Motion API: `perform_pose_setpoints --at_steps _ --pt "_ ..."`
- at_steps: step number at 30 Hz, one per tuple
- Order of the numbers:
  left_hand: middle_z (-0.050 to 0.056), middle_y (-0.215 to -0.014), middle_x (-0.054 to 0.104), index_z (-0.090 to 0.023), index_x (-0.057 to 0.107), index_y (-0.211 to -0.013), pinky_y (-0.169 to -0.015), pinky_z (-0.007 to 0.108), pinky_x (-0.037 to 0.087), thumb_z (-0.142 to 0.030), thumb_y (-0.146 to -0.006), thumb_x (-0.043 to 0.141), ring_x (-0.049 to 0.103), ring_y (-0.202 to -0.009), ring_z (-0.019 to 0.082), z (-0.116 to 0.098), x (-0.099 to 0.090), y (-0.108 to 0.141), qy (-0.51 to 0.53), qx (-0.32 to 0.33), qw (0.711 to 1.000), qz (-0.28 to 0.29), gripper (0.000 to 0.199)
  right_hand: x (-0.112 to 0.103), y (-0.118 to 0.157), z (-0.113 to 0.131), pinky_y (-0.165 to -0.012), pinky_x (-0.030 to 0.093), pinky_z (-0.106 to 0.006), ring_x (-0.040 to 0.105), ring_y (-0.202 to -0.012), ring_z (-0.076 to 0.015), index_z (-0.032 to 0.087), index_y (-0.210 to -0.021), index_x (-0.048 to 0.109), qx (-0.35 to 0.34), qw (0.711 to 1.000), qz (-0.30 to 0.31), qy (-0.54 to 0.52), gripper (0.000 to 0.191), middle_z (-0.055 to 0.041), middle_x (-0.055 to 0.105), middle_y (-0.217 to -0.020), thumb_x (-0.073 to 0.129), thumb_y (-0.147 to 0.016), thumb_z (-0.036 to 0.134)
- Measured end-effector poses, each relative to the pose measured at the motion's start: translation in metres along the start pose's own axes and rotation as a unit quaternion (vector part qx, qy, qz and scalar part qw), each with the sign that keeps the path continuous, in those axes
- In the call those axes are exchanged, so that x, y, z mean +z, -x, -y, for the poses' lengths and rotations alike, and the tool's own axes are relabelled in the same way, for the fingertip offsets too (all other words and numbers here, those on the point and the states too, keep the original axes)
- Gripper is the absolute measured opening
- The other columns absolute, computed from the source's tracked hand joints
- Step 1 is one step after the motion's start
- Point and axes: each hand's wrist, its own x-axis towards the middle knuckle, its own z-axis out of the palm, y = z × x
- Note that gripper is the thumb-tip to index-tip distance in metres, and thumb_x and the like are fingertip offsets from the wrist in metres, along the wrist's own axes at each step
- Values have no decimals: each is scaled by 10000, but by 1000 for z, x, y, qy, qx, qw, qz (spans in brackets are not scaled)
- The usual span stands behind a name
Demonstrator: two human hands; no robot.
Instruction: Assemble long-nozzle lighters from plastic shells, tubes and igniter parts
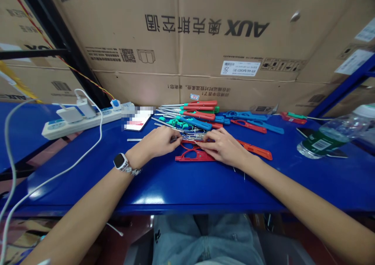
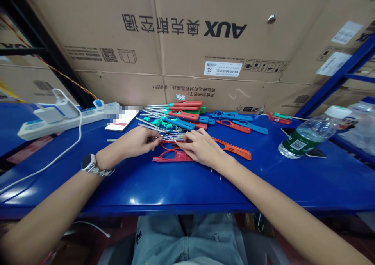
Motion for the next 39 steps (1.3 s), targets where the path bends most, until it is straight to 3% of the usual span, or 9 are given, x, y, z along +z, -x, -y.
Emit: perform_pose_setpoints --at_steps 6,12,16,19,23,30,34,39 --pt "64 -774 696 -195 749 -858 -605 327 367 -286 -918 534 566 -619 177 -1 -1 1 -27 27 999 -24 241 -4 3 3 -814 448 -397 624 -874 -223 201 -1236 745 -12 1000 17 -3 328 -110 705 -1009 471 -1080 292" --pt "99 -933 662 -176 751 -960 -708 348 457 -280 -942 561 618 -787 221 -4 2 2 -83 50 994 -51 217 4 -1 3 -760 486 -377 631 -847 -219 177 -1054 780 -24 1000 -13 -15 357 -112 713 -938 434 -1090 252" --pt "117 -1076 643 -168 729 -1093 -859 394 496 -293 -986 576 621 -973 262 -9 7 -1 -85 130 982 -111 224 6 -2 2 -746 523 -363 646 -845 -215 166 -1002 794 -19 999 -17 -39 387 -121 725 -952 429 -1090 258" --pt "97 -1060 667 -183 742 -1093 -888 382 516 -262 -1015 554 631 -975 240 -11 15 -6 -43 184 979 -73 219 7 -1 1 -727 544 -348 658 -848 -211 176 -991 805 -10 998 -23 -61 375 -125 727 -984 455 -1081 271" --pt "98 -1069 686 -197 746 -1149 -896 375 543 -232 -1032 529 658 -980 229 -8 28 -12 -5 182 983 -37 249 9 0 1 -734 559 -338 663 -828 -195 197 -985 815 15 995 -40 -93 323 -112 714 -977 508 -1059 270" --pt "84 -978 711 -188 768 -1003 -818 330 563 -153 -1007 543 688 -861 191 -3 41 -17 79 175 978 -76 227 17 -2 0 -707 546 -331 639 -766 -181 161 -904 817 17 988 -70 -134 275 -99 696 -909 568 -1015 203" --pt "91 -963 709 -172 765 -916 -798 325 571 -145 -1007 525 694 -846 190 -1 43 -20 84 195 974 -81 258 15 -1 0 -724 539 -335 627 -778 -179 165 -894 816 33 988 -50 -141 284 -95 674 -927 566 -1019 218" --pt "106 -1006 699 -152 770 -968 -863 370 578 -141 -975 527 688 -914 218 -6 32 -14 53 226 972 -42 243 3 4 5 -816 544 -369 629 -896 -203 183 -943 815 58 985 2 -162 243 -107 650 -1026 598 -1010 268"
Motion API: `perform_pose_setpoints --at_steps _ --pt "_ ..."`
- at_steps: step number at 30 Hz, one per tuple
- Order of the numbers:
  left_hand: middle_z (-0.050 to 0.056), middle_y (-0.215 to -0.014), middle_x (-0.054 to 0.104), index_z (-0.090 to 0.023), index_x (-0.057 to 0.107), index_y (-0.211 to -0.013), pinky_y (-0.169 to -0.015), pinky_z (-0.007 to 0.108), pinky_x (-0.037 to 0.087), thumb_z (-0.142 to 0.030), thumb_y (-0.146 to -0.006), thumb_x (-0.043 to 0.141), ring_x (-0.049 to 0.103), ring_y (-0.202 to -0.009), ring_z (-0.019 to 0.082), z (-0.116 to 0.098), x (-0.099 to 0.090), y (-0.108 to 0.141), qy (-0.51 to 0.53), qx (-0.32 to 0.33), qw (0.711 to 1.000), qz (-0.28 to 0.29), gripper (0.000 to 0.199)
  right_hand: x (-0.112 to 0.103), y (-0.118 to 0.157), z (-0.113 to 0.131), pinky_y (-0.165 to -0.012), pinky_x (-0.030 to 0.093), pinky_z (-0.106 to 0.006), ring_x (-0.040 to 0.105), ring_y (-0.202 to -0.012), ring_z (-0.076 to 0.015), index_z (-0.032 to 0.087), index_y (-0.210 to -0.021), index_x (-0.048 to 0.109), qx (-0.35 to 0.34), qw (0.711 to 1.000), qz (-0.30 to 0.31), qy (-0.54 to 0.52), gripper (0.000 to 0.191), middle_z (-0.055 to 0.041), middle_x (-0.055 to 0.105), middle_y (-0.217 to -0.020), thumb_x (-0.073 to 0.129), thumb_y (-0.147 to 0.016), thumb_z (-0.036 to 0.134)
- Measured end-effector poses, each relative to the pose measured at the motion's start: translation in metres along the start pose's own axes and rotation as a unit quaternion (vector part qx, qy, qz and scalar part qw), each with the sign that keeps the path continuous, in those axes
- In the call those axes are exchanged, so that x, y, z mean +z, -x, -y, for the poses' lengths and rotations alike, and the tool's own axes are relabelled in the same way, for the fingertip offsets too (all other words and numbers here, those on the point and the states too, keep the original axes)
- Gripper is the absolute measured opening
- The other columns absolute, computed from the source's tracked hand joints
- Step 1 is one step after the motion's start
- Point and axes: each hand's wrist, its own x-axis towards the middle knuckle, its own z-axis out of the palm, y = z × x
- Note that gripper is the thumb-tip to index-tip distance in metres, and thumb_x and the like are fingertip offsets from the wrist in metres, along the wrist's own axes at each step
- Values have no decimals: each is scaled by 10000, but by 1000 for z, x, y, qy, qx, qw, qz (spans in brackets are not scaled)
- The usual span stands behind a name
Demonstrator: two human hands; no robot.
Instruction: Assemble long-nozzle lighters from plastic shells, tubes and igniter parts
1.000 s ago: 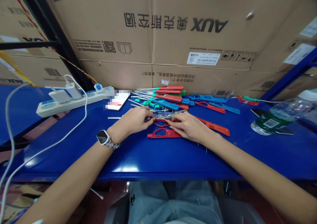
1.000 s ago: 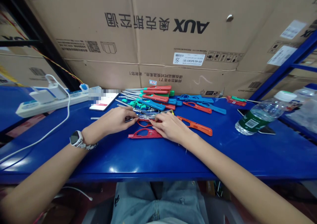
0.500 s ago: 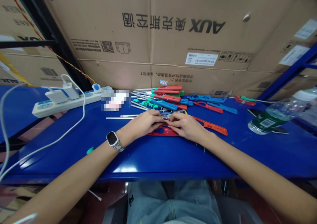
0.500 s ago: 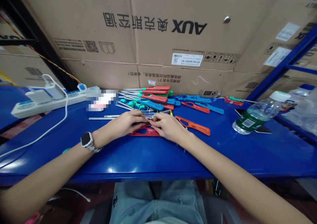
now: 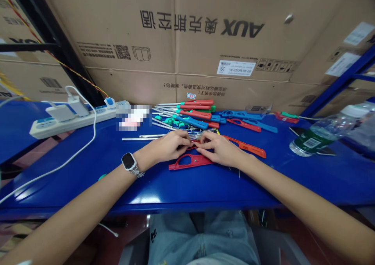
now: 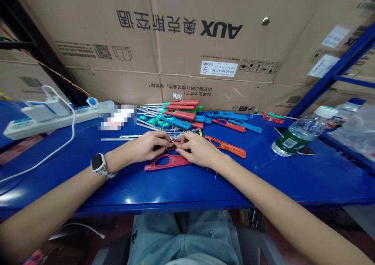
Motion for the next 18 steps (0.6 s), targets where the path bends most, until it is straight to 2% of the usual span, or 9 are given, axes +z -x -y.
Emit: perform_pose_setpoints --at_steps 4,9,14,18 --pt "135 -1100 664 -137 772 -995 -927 426 579 -89 -902 494 668 -1000 250 -8 -7 3 -23 -5 1000 16 296 -7 2 5 -879 532 -391 625 -954 -213 195 -989 802 16 1000 12 -3 261 -106 643 -1070 557 -1030 275" --pt "124 -1087 657 -143 771 -1012 -948 420 563 -87 -899 482 647 -1013 245 -12 -7 3 -38 -2 999 19 315 -14 -8 -5 -938 500 -430 615 -1029 -241 182 -1180 741 77 996 -47 24 247 -112 635 -1098 575 -1003 227" --pt "118 -1047 652 -138 769 -981 -907 405 549 -90 -890 474 625 -968 239 -15 -6 2 -51 -1 999 14 312 -23 -24 -12 -930 442 -435 591 -1080 -270 202 -1021 760 104 992 44 63 112 -92 659 -1089 724 -931 258" --pt "108 -1022 639 -149 772 -957 -916 448 521 -102 -880 487 604 -950 251 -18 -7 2 -75 -7 997 16 299 -27 -23 -5 -928 406 -416 619 -1096 -254 203 -993 727 95 991 40 83 65 -62 715 -1084 709 -957 253"
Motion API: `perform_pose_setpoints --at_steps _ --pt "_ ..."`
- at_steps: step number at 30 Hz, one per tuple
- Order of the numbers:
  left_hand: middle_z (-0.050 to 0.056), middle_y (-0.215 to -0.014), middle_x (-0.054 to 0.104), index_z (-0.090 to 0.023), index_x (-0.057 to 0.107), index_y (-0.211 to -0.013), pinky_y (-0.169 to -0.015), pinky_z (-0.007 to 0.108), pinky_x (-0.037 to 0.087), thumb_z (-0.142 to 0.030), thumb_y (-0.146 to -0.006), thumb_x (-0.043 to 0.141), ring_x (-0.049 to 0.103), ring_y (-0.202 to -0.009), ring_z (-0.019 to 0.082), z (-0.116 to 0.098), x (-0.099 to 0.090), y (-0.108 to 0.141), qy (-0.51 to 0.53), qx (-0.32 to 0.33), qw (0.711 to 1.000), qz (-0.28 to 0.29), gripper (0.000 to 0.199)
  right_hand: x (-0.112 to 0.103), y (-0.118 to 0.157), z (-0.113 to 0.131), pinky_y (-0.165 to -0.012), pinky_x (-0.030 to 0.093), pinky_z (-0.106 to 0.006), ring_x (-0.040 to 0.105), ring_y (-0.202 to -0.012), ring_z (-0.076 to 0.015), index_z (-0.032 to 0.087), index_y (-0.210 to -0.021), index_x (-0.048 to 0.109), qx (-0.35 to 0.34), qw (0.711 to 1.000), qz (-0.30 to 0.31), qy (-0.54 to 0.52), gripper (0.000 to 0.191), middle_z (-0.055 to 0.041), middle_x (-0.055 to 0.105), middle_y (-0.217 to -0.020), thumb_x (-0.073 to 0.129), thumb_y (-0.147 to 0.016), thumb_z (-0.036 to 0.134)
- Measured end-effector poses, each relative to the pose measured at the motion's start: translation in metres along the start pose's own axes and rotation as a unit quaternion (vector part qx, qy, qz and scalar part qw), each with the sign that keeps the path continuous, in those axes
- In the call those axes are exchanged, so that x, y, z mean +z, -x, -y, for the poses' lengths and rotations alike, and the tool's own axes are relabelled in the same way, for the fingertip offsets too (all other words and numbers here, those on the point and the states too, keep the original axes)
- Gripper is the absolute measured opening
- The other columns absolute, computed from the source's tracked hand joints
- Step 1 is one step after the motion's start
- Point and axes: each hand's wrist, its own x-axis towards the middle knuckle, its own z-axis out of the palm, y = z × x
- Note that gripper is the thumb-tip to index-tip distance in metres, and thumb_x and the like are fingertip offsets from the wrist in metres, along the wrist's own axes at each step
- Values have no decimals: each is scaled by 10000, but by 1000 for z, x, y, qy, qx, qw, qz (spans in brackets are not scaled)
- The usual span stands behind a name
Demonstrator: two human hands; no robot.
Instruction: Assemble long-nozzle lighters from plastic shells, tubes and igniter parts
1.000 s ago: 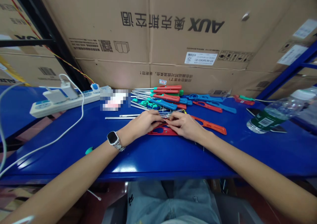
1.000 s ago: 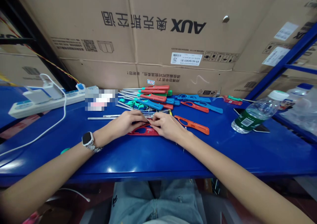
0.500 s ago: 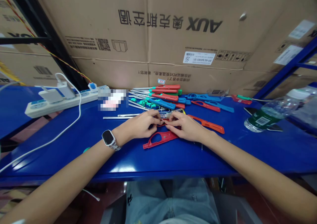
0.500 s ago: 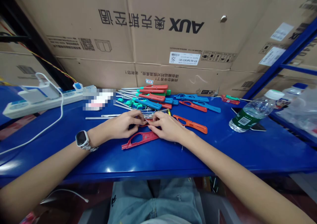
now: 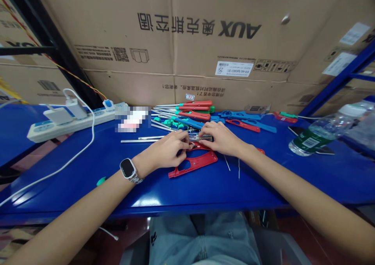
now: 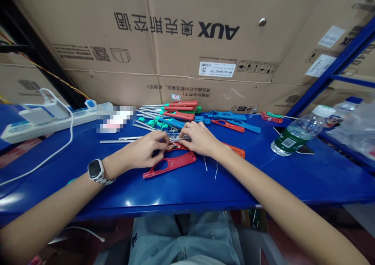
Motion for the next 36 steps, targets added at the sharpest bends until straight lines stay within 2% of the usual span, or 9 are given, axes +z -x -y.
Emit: perform_pose_setpoints --at_steps 4,9,12,15,19,22,29,33,36 --pt "116 -1071 622 -148 774 -954 -939 464 502 -129 -880 510 590 -1011 272 -5 -1 0 -16 -12 1000 -4 275 -1 14 5 -888 387 -409 658 -1049 -252 192 -1021 722 -24 999 -8 24 100 -54 751 -1049 661 -999 269" --pt "115 -1076 617 -148 764 -967 -914 461 504 -175 -899 518 580 -1000 273 -8 -1 -1 -18 -21 1000 -13 257 6 26 6 -834 393 -391 666 -1023 -247 202 -1064 761 -16 999 -21 25 143 -67 750 -1057 658 -1003 280" --pt "104 -1051 615 -151 739 -999 -891 448 510 -224 -935 525 582 -970 262 -6 1 -6 0 -31 998 -58 234 10 26 4 -834 408 -385 668 -1021 -242 206 -1076 772 -9 999 -29 13 148 -71 748 -1065 665 -998 273" --pt "94 -1064 608 -159 711 -1015 -920 448 510 -308 -958 582 583 -996 261 -4 5 -14 34 -67 991 -109 205 13 25 3 -842 424 -385 669 -1003 -237 210 -1094 776 -9 999 -40 7 158 -75 744 -1067 668 -994 268" --pt "79 -1097 603 -195 722 -962 -966 499 492 -362 -885 710 581 -1031 281 -3 13 -26 50 -118 989 -75 184 17 25 1 -853 437 -385 666 -1014 -239 211 -1094 775 -15 998 -55 -5 153 -78 738 -1057 672 -986 248" --pt "86 -1127 606 -196 731 -912 -992 539 474 -386 -857 740 574 -1073 307 -3 17 -31 46 -145 987 -53 198 20 25 0 -866 442 -385 663 -1017 -236 214 -1084 775 -17 997 -68 -11 145 -79 732 -1055 677 -979 233" --pt "109 -1175 595 -183 719 -849 -1014 566 464 -379 -835 745 555 -1147 336 0 19 -31 65 -156 985 -35 199 21 26 -2 -874 448 -391 659 -1020 -232 232 -1099 781 -24 997 -70 -5 158 -82 725 -1085 680 -979 247" --pt "93 -1126 612 -188 691 -960 -997 538 478 -406 -850 752 574 -1116 313 -1 18 -26 66 -138 987 -52 252 20 26 -3 -871 453 -392 666 -1020 -233 232 -1113 782 -25 998 -64 -8 168 -84 731 -1101 678 -982 251" --pt "90 -1153 624 -189 660 -1076 -994 523 478 -374 -873 744 588 -1128 303 -1 15 -21 69 -128 989 -41 288 19 26 -3 -889 459 -397 666 -1033 -234 223 -1128 783 -22 998 -61 -14 181 -87 731 -1107 680 -980 242"
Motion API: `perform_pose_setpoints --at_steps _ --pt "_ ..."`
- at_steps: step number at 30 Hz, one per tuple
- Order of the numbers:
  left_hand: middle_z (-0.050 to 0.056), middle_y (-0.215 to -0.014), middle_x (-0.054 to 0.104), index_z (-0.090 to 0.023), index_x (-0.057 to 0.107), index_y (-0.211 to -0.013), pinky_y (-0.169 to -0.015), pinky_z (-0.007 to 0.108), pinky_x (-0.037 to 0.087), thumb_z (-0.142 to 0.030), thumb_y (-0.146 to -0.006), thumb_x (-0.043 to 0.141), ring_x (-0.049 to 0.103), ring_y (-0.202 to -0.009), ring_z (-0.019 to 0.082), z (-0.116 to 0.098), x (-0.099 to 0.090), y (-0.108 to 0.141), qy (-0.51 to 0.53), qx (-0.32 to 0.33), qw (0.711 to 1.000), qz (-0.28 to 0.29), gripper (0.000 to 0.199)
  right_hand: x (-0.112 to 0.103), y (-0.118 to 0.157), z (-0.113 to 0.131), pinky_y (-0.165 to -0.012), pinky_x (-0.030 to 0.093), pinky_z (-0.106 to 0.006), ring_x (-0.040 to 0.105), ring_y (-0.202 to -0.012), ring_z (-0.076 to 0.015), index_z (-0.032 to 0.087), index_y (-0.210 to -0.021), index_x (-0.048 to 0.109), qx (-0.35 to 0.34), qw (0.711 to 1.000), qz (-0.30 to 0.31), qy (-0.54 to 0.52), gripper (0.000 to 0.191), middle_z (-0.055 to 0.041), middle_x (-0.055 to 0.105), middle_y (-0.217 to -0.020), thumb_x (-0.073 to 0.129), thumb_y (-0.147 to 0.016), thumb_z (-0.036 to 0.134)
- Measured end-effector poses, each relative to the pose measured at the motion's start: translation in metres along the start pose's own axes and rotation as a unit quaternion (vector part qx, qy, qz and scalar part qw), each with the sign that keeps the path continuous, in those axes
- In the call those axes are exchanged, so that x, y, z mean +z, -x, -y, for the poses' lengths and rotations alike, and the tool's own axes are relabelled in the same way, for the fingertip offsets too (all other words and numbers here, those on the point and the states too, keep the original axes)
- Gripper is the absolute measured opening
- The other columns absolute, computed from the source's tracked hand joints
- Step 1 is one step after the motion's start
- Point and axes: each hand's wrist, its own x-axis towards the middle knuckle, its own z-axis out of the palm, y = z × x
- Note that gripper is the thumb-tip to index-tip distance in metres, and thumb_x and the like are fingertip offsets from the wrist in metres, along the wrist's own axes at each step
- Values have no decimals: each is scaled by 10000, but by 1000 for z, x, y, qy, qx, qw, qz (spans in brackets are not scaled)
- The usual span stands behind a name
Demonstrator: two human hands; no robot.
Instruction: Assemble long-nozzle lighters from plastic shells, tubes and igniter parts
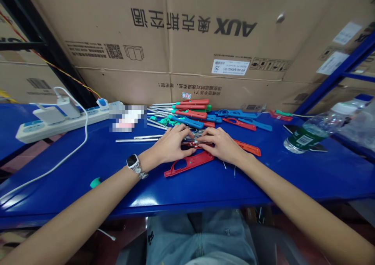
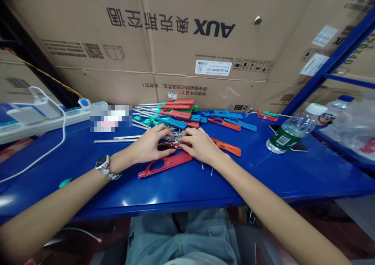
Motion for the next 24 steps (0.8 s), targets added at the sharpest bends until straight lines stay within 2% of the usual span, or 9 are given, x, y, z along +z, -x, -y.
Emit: perform_pose_setpoints --at_steps 6,9,17,24 --pt "100 -1124 652 -171 679 -1184 -974 483 498 -349 -921 706 596 -1093 293 7 -2 5 -8 41 999 7 318 -5 1 -1 -907 467 -405 656 -1042 -233 215 -1143 780 0 1000 21 -16 193 -88 714 -1115 686 -978 247" --pt "90 -1065 653 -183 727 -1168 -945 461 508 -330 -939 687 599 -1037 277 9 -2 4 -8 57 998 9 275 -8 2 -2 -889 464 -405 648 -1021 -231 223 -1141 781 4 999 35 -16 194 -86 696 -1091 682 -983 275" --pt "97 -1051 644 -173 734 -1143 -936 447 517 -339 -949 674 595 -1032 272 4 -1 5 -8 28 999 24 262 -14 4 2 -856 433 -393 612 -959 -225 225 -1169 778 4 998 62 16 221 -89 656 -1050 637 -1008 281" --pt "102 -1033 634 -157 718 -1129 -911 444 512 -350 -964 650 588 -1012 275 5 -1 7 -35 38 998 24 262 -17 3 6 -824 400 -379 590 -981 -234 260 -1187 769 0 995 85 51 228 -83 634 -1032 612 -1023 282"
